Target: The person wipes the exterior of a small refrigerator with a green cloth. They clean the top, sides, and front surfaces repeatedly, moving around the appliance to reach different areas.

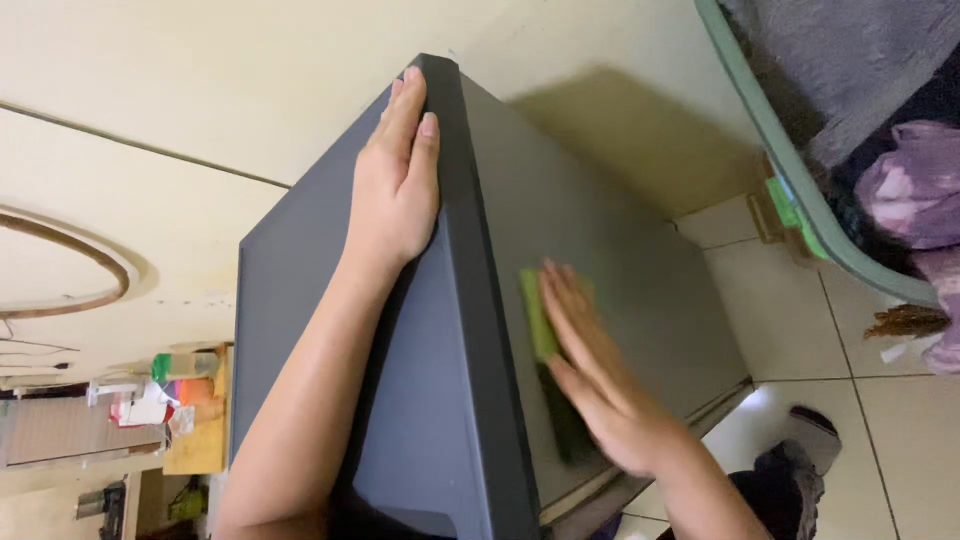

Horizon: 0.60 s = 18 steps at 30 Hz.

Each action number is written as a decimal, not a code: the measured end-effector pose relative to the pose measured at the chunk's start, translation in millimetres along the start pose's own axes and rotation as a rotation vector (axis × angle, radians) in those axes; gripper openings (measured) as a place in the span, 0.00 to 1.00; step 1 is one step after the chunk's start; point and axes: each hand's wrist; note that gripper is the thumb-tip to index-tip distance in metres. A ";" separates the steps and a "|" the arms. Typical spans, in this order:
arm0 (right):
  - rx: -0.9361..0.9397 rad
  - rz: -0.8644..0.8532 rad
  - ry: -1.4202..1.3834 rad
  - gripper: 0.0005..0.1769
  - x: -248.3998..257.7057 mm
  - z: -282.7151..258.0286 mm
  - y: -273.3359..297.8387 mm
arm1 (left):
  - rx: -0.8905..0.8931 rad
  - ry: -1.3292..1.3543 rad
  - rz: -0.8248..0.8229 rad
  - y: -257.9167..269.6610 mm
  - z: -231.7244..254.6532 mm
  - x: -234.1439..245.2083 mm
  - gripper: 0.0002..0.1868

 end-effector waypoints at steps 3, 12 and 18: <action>0.299 -0.015 0.036 0.41 -0.1 10.0 -80.5 | -0.079 -0.015 0.044 -3.4 -4.5 2.0 0.26; -0.029 0.192 -0.163 0.38 26.8 161.2 -145.3 | -0.102 -0.020 0.028 -2.7 15.1 10.2 0.23; 0.228 0.105 -0.081 0.34 7.3 68.2 -137.0 | -0.078 -0.054 0.009 -1.3 17.3 11.9 0.24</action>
Point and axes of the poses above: each hand's wrist, its own y-axis away from the middle knuckle, its own x-axis out of the back of the hand, z = x × y, and after that the axes turned 10 degrees about z, right-handed
